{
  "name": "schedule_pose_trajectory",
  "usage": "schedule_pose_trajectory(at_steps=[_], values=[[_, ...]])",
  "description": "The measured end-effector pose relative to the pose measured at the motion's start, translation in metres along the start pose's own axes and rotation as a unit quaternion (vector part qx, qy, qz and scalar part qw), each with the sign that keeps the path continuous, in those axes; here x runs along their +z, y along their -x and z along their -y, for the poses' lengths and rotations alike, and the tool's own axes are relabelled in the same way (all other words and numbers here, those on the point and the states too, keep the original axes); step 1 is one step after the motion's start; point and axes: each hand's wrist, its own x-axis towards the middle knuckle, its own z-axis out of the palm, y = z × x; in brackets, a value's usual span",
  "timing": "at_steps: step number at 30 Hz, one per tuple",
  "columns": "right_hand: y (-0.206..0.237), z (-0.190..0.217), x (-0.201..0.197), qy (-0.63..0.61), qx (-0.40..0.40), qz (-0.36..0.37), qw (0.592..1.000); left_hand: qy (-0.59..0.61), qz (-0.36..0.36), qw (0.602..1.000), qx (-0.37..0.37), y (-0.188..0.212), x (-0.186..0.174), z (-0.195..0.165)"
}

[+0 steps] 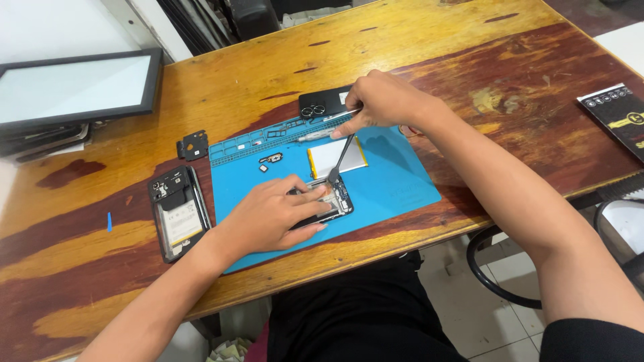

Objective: The person works on a disassembled smartphone on a blue repair mat. They brush the exposed motherboard and internal components, use a spudger to pry and adjust parts, and use tweezers to handle small components inside the phone frame.

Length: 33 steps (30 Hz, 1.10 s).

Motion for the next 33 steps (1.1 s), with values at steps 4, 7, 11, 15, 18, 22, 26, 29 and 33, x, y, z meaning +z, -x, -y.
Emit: schedule_pose_trajectory(at_steps=[4, 7, 11, 15, 18, 22, 26, 29, 33], values=[[0.0, 0.003, -0.002, 0.02, -0.007, -0.007, 1.0, -0.002, 0.008, 1.0, -0.001, 0.0, 0.0, 0.0], [-0.001, 0.004, 0.001, -0.004, -0.009, 0.007, 1.0, -0.002, 0.007, 1.0, 0.002, 0.0, 0.0, 0.0], [-0.001, 0.004, 0.007, -0.034, -0.047, -0.011, 0.998, -0.006, 0.006, 1.0, 0.0, 0.0, -0.001, -0.001], [-0.003, 0.006, 0.011, -0.013, -0.03, -0.014, 0.999, 0.001, 0.009, 1.0, -0.002, 0.0, -0.001, -0.001], [-0.004, 0.005, 0.011, -0.017, -0.02, -0.037, 0.999, 0.004, 0.009, 1.0, -0.003, 0.0, -0.001, -0.001], [-0.004, 0.003, 0.008, -0.009, -0.047, -0.048, 0.998, 0.011, 0.011, 1.0, -0.004, 0.001, -0.001, 0.0], [-0.003, 0.01, 0.014, -0.013, -0.019, 0.01, 1.0, 0.0, 0.002, 1.0, 0.004, 0.002, 0.0, 0.001], [-0.004, 0.012, 0.016, -0.021, -0.03, -0.016, 0.999, -0.003, 0.011, 1.0, 0.002, 0.003, 0.002, 0.001], [-0.006, 0.008, 0.013, -0.019, -0.042, -0.043, 0.998, 0.005, -0.002, 1.0, 0.004, 0.004, 0.003, 0.003]])
